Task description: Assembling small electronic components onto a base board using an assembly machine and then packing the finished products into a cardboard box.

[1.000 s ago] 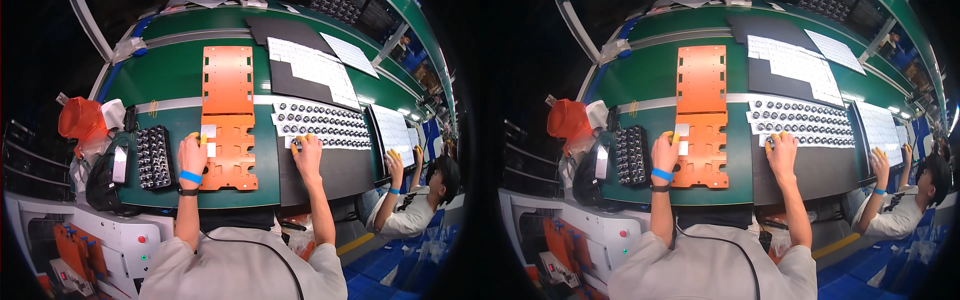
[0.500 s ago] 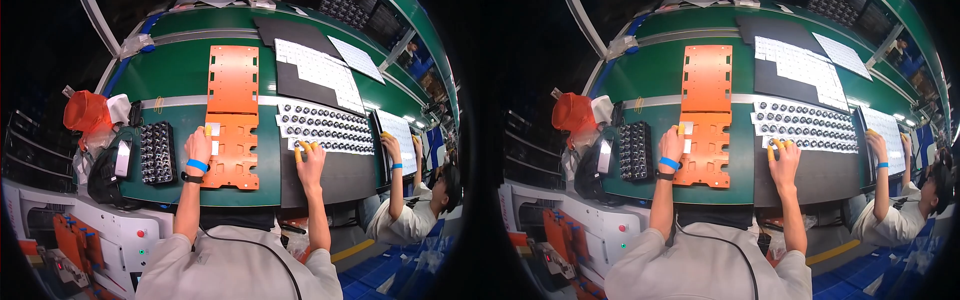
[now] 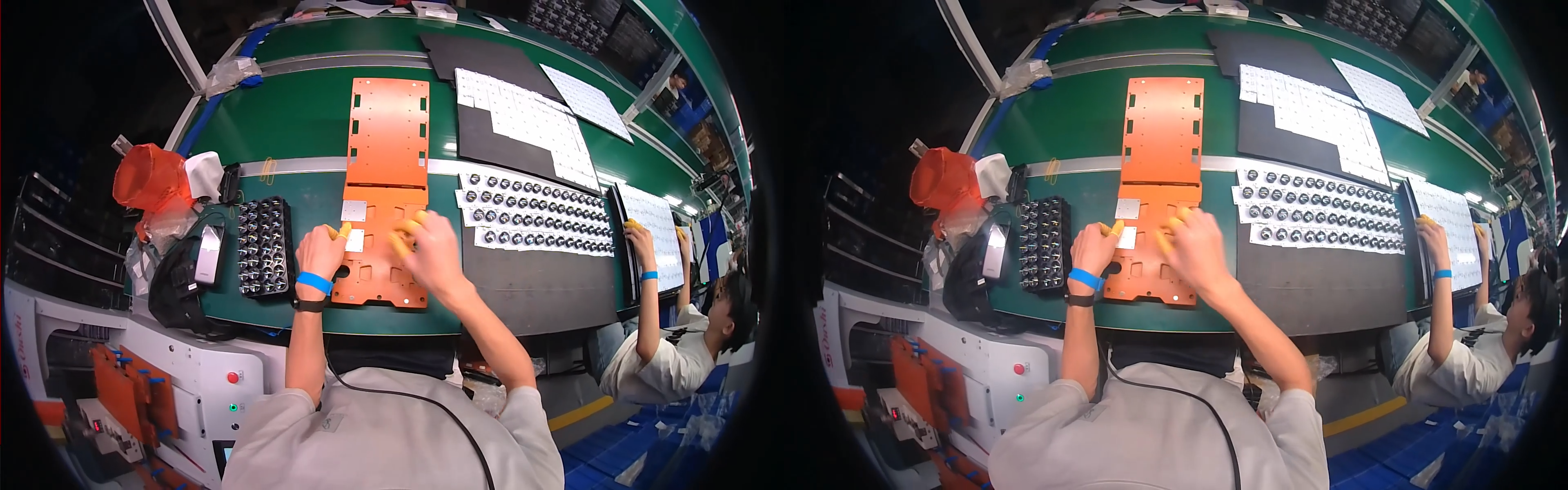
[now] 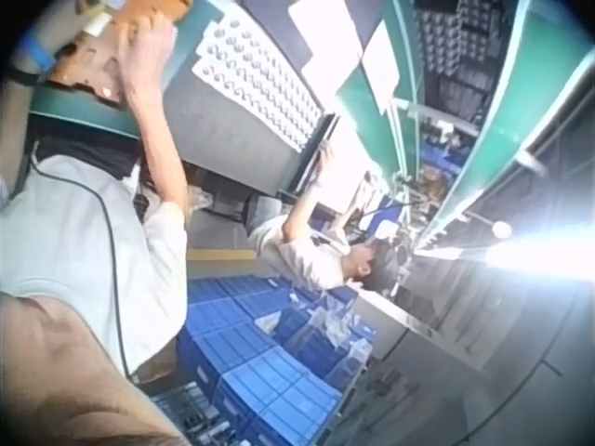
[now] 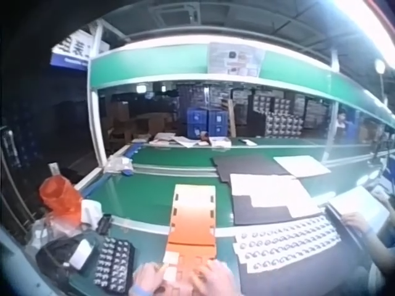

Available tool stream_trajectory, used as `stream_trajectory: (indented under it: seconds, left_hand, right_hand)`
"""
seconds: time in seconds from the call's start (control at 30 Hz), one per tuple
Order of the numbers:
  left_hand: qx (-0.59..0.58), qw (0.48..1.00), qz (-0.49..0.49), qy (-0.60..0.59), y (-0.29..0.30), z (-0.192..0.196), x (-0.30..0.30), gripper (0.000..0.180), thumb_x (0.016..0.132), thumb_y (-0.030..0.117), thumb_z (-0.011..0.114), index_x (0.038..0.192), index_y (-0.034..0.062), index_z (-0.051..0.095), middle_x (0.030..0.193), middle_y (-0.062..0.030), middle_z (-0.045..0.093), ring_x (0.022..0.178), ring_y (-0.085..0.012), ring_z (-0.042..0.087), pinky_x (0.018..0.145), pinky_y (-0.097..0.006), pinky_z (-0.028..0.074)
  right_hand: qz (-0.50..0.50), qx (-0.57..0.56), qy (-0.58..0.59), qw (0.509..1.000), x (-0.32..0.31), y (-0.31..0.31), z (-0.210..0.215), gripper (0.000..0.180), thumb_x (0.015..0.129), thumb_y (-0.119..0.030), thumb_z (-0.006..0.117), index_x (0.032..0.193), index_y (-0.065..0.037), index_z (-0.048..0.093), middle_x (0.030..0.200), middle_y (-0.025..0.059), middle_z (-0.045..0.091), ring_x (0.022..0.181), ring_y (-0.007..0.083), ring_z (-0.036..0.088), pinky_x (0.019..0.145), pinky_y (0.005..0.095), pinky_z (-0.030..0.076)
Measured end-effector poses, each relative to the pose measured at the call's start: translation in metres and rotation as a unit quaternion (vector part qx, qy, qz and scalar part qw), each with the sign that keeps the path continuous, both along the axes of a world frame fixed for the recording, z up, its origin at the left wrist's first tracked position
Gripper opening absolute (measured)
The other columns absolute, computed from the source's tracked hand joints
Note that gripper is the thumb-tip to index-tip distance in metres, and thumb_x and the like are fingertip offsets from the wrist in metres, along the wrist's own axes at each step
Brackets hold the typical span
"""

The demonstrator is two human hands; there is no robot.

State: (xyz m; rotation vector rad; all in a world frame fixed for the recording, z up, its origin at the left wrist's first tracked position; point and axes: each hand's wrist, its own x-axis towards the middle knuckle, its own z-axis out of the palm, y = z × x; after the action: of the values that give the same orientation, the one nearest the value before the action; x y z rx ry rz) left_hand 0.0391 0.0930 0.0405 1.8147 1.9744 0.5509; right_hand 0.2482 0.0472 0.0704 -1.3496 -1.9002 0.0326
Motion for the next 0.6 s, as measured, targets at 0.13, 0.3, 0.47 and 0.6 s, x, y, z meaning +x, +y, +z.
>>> stream_trajectory:
  seconds: [0.13,0.3,0.47,0.6]
  left_hand:
    - [-0.023,0.994,-0.035,-0.103,0.001,-0.014,-0.005,0.041,0.088,0.038,0.068,0.085,-0.0022,0.071,0.077,-0.0252,0.066,0.08,-0.0439,0.065,0.065,-0.05,0.05]
    - [0.016,0.985,-0.068,-0.158,-0.002,-0.026,-0.013,0.025,0.085,0.015,0.064,0.09,-0.0096,0.069,0.068,-0.0222,0.065,0.059,-0.0286,0.066,0.056,-0.039,0.048]
    - [-0.014,0.958,-0.068,-0.277,0.009,-0.067,-0.026,0.021,0.085,0.01,0.064,0.089,-0.0102,0.068,0.067,-0.0181,0.065,0.061,-0.0226,0.064,0.056,-0.038,0.046]
    - [-0.034,0.954,-0.1,-0.28,0.012,-0.063,-0.025,0.032,0.091,0.021,0.068,0.085,-0.0105,0.068,0.063,-0.0069,0.061,0.058,-0.0107,0.052,0.052,-0.033,0.042]
  right_hand:
    - [-0.102,-0.129,-0.141,0.976,-0.056,0.063,-0.016,0.044,0.08,-0.047,0.074,0.07,-0.004,0.069,0.069,0.0106,0.063,0.068,0.0262,0.065,0.059,0.0372,0.05]
    - [-0.149,-0.233,-0.254,0.927,-0.094,0.104,-0.023,0.039,0.075,-0.053,0.076,0.075,-0.014,0.075,0.067,0.0017,0.069,0.064,0.0184,0.07,0.048,0.0352,0.05]
    - [-0.161,-0.324,-0.251,0.898,-0.101,0.12,-0.013,0.033,0.074,-0.048,0.073,0.08,-0.016,0.077,0.077,0.0042,0.074,0.074,0.0181,0.073,0.053,0.0364,0.055]
    - [-0.179,-0.295,-0.179,0.921,-0.088,0.107,-0.011,0.039,0.071,-0.052,0.074,0.075,-0.013,0.076,0.073,0.007,0.073,0.073,0.0195,0.073,0.06,0.0313,0.055]
